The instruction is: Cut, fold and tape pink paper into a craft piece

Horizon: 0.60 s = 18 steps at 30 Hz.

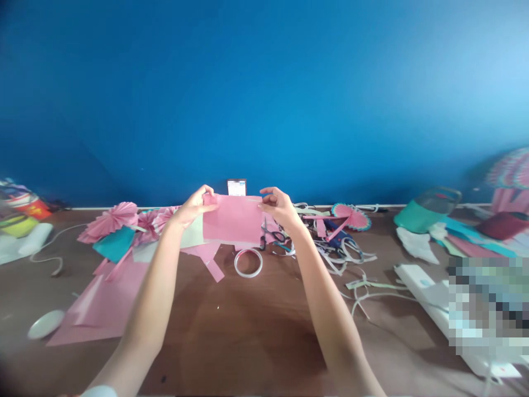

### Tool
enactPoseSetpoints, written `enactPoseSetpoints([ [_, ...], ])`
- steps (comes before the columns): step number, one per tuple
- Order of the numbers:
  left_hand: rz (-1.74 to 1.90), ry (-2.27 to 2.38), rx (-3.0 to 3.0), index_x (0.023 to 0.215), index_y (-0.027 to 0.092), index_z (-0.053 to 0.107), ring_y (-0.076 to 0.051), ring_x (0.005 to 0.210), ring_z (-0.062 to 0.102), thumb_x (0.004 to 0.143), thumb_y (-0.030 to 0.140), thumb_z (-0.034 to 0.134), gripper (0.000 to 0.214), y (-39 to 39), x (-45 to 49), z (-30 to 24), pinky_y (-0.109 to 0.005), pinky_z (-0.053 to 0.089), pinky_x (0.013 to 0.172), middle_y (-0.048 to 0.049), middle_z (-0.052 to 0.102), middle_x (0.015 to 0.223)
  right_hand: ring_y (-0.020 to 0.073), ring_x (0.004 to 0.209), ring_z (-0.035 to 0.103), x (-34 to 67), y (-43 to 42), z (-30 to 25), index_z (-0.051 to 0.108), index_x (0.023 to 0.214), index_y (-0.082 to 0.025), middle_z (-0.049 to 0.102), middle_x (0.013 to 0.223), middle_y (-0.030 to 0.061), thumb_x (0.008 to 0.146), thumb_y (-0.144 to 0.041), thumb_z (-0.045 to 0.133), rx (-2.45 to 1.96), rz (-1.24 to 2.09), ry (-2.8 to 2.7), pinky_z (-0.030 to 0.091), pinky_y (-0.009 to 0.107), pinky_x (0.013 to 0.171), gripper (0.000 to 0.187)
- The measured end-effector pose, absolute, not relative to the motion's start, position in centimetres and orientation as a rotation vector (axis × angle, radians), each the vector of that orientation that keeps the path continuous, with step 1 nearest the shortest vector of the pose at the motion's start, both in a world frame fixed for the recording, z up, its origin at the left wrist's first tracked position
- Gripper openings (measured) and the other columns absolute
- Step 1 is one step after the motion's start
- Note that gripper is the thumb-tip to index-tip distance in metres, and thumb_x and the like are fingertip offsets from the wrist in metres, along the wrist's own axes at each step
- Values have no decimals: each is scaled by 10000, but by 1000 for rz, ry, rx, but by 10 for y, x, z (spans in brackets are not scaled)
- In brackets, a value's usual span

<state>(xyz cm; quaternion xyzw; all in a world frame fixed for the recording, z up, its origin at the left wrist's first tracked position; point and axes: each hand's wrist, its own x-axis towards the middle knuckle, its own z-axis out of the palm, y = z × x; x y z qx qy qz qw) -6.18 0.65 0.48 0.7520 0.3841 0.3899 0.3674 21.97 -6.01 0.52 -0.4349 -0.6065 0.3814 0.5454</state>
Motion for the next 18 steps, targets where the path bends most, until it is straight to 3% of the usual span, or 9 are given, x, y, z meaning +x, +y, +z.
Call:
enactPoseSetpoints([
  [3, 1083, 985, 2011, 880, 204, 485, -245, 1196, 524, 758, 250, 688, 242, 9, -61, 7, -382, 444, 961, -75, 552, 1290, 135, 687, 613, 216, -65, 12, 579, 1088, -154, 668, 800, 11, 691, -325, 759, -1023, 831, -1441, 459, 256, 601, 469],
  [6, 1380, 1037, 2258, 806, 198, 528, -262, 1313, 429, 801, 238, 682, 159, 0, -51, 18, -430, 330, 1095, -75, 507, 1376, 135, 684, 625, 210, -71, 20, 573, 1105, -167, 681, 801, 9, 697, -315, 768, -989, 805, -1465, 480, 262, 618, 476],
  [9, 1433, 861, 2434, 876, 218, 615, -233, 1252, 485, 874, 261, 632, 47, -19, -30, 29, -422, 325, 1107, -51, 602, 1255, 142, 702, 643, 202, -78, 26, 572, 1105, -174, 695, 819, 17, 691, -311, 782, -943, 777, -1467, 503, 269, 631, 484],
  [12, 1444, 697, 2429, 969, 225, 646, -203, 1154, 565, 908, 306, 602, 111, -36, -8, 34, -380, 422, 1024, -57, 639, 1147, 152, 698, 656, 194, -81, 29, 575, 1089, -175, 711, 813, 28, 684, -339, 794, -921, 752, -1460, 524, 285, 639, 488],
  [18, 1422, 639, 2414, 982, 216, 679, -195, 1076, 615, 917, 361, 590, 182, -44, 10, 29, -351, 476, 954, -75, 666, 1079, 178, 726, 679, 190, -82, 29, 593, 1099, -173, 738, 837, 51, 677, -396, 804, -941, 759, -1459, 547, 311, 658, 522],
])
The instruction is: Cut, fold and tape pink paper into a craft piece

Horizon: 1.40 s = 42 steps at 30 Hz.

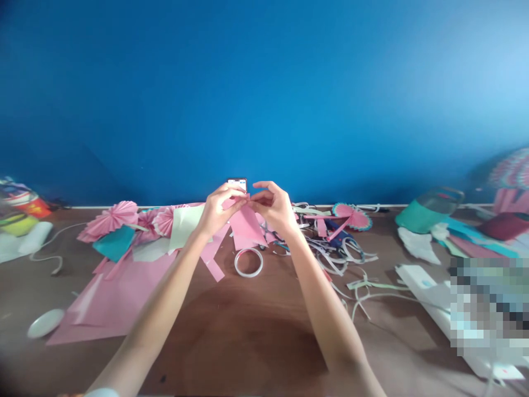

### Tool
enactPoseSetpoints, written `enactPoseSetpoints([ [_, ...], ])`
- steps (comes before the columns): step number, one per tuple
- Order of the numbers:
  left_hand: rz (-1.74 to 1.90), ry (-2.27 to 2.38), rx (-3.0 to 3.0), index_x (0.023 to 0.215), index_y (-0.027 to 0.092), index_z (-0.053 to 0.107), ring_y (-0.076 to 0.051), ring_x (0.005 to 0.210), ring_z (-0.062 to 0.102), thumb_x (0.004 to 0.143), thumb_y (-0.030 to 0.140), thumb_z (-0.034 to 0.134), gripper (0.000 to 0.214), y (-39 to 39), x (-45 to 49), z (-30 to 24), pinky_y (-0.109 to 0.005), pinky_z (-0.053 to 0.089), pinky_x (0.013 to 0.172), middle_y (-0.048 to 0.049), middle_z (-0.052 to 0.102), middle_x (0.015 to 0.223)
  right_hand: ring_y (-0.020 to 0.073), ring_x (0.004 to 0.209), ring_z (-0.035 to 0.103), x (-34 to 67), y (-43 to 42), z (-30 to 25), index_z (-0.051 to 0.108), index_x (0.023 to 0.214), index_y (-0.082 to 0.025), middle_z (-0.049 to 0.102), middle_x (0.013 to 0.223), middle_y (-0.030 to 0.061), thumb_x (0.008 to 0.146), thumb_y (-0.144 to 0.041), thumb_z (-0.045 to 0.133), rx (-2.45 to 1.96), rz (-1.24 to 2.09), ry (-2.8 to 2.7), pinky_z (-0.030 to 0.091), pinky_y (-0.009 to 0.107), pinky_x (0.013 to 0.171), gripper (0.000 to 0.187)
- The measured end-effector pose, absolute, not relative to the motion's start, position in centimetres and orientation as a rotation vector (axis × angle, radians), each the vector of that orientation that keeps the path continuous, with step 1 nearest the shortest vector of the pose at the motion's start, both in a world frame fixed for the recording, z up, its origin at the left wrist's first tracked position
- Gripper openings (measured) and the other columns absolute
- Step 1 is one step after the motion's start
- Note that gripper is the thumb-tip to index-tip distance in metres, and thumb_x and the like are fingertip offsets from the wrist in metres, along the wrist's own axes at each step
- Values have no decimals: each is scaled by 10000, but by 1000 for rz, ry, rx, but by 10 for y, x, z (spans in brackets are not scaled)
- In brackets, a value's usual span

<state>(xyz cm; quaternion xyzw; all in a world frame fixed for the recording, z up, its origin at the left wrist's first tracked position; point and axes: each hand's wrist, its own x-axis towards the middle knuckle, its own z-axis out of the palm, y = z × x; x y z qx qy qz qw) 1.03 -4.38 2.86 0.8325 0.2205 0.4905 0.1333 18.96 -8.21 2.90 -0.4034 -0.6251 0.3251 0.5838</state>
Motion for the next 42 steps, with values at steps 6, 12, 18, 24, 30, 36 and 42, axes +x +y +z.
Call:
enactPoseSetpoints([
  [6, 1454, 628, 2379, 941, 213, 643, -191, 1062, 640, 945, 317, 545, 144, -47, 12, 28, -348, 483, 948, -70, 695, 1094, 191, 731, 687, 192, -84, 30, 605, 1132, -180, 748, 875, 67, 687, -436, 785, -969, 748, -1445, 550, 312, 624, 545],
  [12, 1370, 628, 2429, 965, 206, 643, -192, 1068, 640, 965, 319, 502, 180, -49, 11, 30, -338, 482, 947, -74, 693, 1110, 186, 704, 678, 190, -88, 34, 612, 1136, -178, 747, 850, 63, 707, -434, 769, -1012, 711, -1485, 538, 305, 601, 524],
  [18, 1257, 763, 2602, 998, 207, 613, -199, 1067, 621, 975, 290, 475, 163, -52, 8, 32, -327, 464, 932, -66, 673, 1119, 187, 709, 678, 186, -93, 36, 617, 1144, -182, 748, 855, 65, 736, -397, 753, -1047, 631, -1533, 535, 308, 624, 481],
  [24, 1202, 838, 2656, 1020, 208, 586, -209, 1069, 613, 994, 285, 417, 187, -57, 10, 33, -317, 459, 913, -75, 651, 1125, 187, 705, 680, 185, -92, 35, 609, 1148, -187, 748, 844, 57, 741, -358, 744, -1060, 621, -1511, 535, 309, 626, 461],
  [30, 1317, 815, 2470, 922, 216, 570, -180, 1027, 623, 989, 306, 430, 180, -57, 15, 28, -293, 461, 914, -55, 653, 1104, 185, 693, 679, 184, -90, 32, 597, 1148, -189, 738, 813, 43, 734, -298, 730, -1068, 629, -1457, 531, 301, 605, 448],
  [36, 1396, 808, 2421, 902, 204, 544, -178, 1070, 603, 973, 264, 457, 128, -50, 16, 24, -303, 448, 937, -71, 642, 1092, 189, 703, 683, 184, -90, 33, 596, 1139, -192, 735, 799, 36, 721, -278, 737, -1085, 596, -1446, 535, 305, 626, 449],
  [42, 1428, 796, 2429, 893, 207, 511, -186, 1117, 580, 949, 212, 478, 65, -47, 15, 20, -334, 438, 980, -80, 619, 1141, 183, 694, 679, 184, -90, 35, 594, 1143, -178, 736, 804, 43, 708, -276, 744, -1081, 626, -1417, 532, 301, 625, 470],
])
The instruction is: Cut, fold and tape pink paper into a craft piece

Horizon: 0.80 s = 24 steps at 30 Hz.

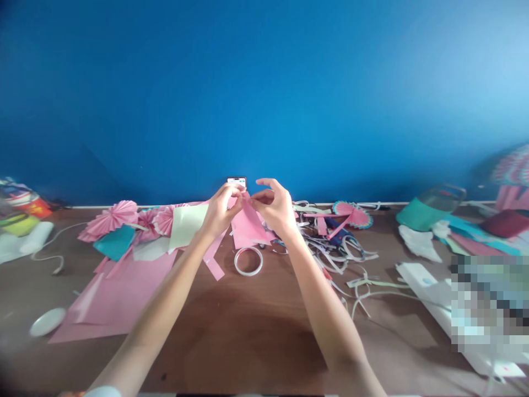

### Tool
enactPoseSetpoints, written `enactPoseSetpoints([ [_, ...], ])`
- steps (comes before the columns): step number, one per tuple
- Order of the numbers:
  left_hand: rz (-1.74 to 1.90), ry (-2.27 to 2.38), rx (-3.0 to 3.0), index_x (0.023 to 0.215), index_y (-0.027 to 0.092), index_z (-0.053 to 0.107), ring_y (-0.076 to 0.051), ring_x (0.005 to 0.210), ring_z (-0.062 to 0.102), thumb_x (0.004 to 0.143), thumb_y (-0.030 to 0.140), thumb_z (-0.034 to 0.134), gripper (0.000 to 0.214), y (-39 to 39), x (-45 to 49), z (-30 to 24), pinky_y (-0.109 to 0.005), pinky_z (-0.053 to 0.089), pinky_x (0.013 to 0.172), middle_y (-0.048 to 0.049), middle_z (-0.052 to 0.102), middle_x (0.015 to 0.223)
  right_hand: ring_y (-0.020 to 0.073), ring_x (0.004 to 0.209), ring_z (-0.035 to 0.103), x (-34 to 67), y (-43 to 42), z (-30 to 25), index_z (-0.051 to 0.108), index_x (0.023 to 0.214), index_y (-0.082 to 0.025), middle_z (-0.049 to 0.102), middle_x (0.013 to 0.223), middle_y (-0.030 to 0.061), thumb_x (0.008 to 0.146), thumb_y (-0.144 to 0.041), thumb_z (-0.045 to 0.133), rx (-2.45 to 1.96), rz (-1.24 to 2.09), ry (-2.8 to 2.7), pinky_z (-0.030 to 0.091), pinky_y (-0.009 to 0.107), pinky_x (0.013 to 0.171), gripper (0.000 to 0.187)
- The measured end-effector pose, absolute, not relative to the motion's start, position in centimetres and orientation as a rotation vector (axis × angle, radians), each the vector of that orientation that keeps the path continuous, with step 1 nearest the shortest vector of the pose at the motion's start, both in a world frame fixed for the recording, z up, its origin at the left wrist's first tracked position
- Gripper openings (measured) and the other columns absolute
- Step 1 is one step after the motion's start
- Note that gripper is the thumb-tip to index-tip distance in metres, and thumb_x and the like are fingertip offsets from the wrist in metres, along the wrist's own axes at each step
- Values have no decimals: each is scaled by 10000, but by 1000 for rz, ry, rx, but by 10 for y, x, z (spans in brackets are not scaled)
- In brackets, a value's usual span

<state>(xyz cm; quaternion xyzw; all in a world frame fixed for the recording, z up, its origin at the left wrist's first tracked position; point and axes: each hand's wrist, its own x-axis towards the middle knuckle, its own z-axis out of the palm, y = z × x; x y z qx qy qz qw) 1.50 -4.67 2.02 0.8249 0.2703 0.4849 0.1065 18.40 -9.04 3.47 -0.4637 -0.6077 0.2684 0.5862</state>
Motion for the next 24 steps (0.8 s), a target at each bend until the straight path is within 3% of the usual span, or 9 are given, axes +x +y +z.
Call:
enactPoseSetpoints([
  [7, 1512, 871, 2316, 893, 207, 489, -194, 1072, 576, 949, 239, 458, 71, -36, 8, 14, -314, 469, 880, -80, 605, 1125, 162, 640, 654, 194, -86, 34, 589, 1103, -160, 718, 771, 37, 669, -279, 753, -1082, 661, -1304, 530, 289, 575, 479],
  [15, 1368, 1215, 2336, 685, 206, 404, -174, 702, 524, 981, 335, 369, 326, -23, 0, 4, -290, 371, 655, -31, 541, 742, 155, 664, 647, 201, -86, 36, 599, 1090, -165, 714, 786, 34, 659, -260, 765, -1024, 713, -1286, 527, 280, 574, 472],
  [21, 1265, 1250, 2225, 917, 198, 552, -184, 721, 610, 886, 447, 551, 251, -6, -10, -12, -262, 379, 630, -47, 679, 868, 151, 645, 636, 203, -86, 38, 611, 1075, -155, 709, 778, 34, 635, -283, 792, -1033, 778, -1314, 500, 270, 550, 494],
  [24, 1225, 1414, 2218, 733, 196, 564, -189, 607, 578, 915, 492, 478, 358, -6, -11, -14, -275, 352, 595, -26, 631, 635, 159, 674, 643, 204, -88, 39, 615, 1078, -149, 712, 793, 43, 650, -296, 789, -1034, 788, -1354, 499, 282, 586, 485],
])
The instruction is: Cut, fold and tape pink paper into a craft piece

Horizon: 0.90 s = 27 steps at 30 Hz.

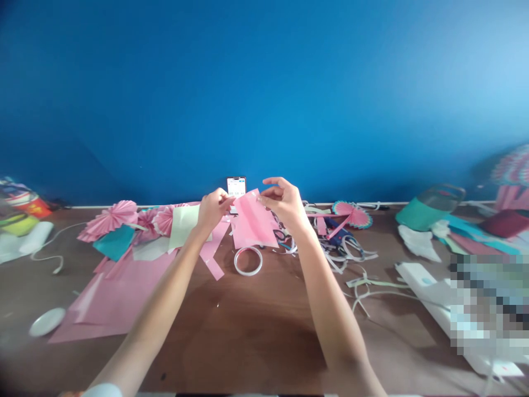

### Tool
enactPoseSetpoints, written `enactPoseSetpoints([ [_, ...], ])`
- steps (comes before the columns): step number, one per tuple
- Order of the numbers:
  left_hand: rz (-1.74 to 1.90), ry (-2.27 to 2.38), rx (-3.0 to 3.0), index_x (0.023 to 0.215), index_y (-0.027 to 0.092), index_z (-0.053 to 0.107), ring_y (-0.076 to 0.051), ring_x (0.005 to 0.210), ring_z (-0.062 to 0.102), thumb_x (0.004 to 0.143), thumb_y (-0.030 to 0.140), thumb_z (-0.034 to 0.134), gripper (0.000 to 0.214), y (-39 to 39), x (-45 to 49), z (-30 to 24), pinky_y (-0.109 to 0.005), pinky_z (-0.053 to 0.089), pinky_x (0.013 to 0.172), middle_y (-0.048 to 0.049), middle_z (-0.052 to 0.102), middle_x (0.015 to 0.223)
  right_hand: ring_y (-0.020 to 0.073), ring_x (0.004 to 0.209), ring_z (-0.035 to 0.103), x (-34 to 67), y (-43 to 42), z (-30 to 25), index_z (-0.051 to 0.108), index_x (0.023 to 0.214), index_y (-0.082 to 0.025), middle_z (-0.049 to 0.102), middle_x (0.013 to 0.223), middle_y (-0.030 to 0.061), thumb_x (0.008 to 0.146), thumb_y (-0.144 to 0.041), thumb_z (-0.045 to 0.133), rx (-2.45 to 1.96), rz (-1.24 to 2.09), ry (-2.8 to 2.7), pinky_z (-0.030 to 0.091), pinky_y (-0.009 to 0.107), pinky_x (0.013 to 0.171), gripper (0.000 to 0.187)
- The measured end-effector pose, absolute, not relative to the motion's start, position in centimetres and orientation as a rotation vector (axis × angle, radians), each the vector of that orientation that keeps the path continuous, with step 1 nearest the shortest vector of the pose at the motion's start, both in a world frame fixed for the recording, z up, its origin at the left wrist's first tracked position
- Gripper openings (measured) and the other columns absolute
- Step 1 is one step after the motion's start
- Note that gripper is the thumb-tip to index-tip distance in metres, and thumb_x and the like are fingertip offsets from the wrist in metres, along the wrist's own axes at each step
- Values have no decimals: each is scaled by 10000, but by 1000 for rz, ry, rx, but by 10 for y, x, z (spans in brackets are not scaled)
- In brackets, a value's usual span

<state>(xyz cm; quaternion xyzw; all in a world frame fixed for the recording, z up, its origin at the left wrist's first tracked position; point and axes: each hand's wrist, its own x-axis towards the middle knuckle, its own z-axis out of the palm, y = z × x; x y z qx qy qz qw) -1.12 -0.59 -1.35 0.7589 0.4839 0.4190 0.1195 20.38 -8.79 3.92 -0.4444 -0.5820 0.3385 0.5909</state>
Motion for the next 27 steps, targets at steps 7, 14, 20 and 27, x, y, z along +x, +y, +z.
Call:
enactPoseSetpoints([
  [7, 1414, 1131, 2332, 1202, 190, 582, -254, 1150, 557, 921, 384, 466, 360, -15, -5, 4, -366, 419, 933, -114, 619, 1265, 153, 693, 622, 211, -90, 39, 610, 1144, -155, 696, 818, 40, 715, -282, 738, -1032, 808, -1492, 465, 284, 606, 465],
  [14, 977, 680, 2200, 964, 182, 683, -198, 897, 616, 934, 458, 486, 340, -38, 3, 23, -306, 444, 796, -56, 692, 977, 174, 742, 625, 212, -88, 38, 596, 1173, -172, 708, 850, 39, 791, -227, 632, -1078, 540, -1667, 466, 329, 711, 387],
  [20, 728, 557, 1968, 967, 165, 665, -145, 739, 619, 834, 417, 663, 285, -48, 8, 29, -267, 474, 648, -52, 668, 885, 259, 992, 587, 198, -92, 39, 610, 1163, -237, 729, 939, 38, 861, -169, 520, -1165, 6, -1836, 391, 436, 896, 323],
  [27, 759, 579, 1793, 941, 132, 643, -161, 731, 673, 867, 478, 614, 354, -57, 15, 33, -264, 508, 618, -87, 691, 844, 257, 992, 554, 191, -97, 38, 614, 1208, -246, 729, 970, 51, 906, -143, 474, -1160, -253, -1968, 364, 407, 885, 348],
])
